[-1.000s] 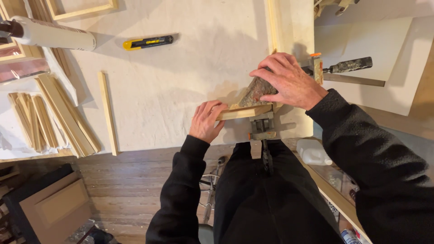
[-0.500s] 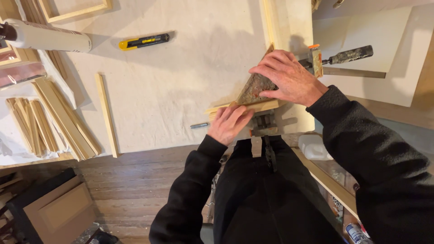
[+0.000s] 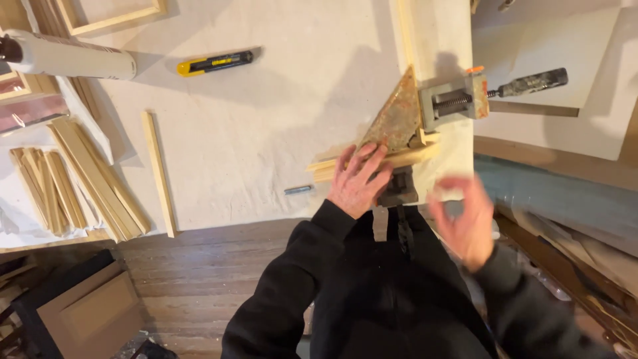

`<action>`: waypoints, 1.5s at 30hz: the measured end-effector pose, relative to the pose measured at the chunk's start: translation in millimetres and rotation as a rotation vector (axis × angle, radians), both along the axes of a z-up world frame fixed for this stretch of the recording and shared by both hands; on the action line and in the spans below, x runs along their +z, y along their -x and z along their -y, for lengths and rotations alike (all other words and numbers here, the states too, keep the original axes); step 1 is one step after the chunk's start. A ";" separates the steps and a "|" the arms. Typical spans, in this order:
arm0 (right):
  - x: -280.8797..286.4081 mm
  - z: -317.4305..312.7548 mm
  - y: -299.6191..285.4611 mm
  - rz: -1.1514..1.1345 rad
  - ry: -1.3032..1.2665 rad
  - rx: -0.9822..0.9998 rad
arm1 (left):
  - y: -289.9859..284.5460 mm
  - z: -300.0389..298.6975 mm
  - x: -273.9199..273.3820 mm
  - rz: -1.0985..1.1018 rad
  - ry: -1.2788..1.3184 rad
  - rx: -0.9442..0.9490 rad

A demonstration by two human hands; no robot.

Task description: Assembling wooden picture frames using a miter clamp, glue, and hammer.

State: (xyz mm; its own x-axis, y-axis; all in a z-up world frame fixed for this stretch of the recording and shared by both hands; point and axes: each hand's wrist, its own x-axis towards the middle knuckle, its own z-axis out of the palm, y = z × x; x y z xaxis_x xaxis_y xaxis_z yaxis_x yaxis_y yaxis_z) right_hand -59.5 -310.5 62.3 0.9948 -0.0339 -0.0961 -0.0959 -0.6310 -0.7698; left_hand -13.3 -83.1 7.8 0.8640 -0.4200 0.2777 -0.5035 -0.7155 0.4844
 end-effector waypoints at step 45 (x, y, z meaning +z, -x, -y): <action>-79.0 -53.5 155.8 -0.727 -0.951 -0.511 | -1.0 2.4 -13.0 0.050 0.047 0.007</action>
State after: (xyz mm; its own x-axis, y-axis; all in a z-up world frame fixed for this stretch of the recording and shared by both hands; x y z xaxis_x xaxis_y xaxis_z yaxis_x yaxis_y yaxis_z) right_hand -215.3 -256.9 -16.7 0.5999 -0.0123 -0.8000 -0.7432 0.3616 -0.5629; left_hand -12.3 -85.5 -5.2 0.8515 -0.3994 0.3398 -0.5229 -0.6959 0.4922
